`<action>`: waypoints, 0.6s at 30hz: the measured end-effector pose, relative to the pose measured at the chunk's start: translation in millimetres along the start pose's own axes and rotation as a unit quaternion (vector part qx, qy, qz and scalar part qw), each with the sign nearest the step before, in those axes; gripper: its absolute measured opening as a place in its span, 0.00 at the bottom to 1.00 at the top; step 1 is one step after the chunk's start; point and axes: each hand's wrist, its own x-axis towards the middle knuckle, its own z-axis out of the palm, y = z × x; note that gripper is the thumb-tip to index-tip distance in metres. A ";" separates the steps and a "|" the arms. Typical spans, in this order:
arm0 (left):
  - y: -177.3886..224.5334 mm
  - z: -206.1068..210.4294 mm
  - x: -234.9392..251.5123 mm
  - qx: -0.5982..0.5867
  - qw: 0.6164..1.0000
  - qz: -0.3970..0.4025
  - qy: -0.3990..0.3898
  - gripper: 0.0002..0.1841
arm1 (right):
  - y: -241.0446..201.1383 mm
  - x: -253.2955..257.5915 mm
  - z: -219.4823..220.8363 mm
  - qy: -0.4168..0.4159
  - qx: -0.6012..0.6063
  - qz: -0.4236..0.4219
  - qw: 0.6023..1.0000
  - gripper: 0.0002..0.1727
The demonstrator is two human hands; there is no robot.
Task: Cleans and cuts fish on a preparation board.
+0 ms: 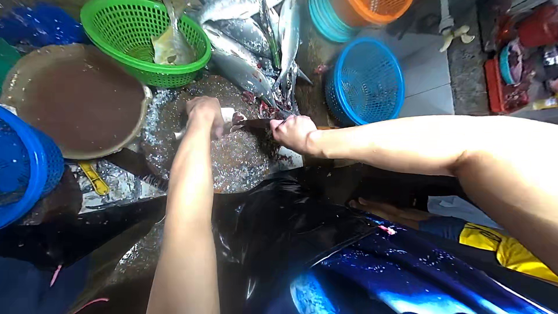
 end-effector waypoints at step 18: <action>-27.3 3.3 32.2 -0.078 0.994 0.047 -0.056 0.35 | 51.3 31.1 -11.6 0.023 -0.046 -0.107 0.993 0.21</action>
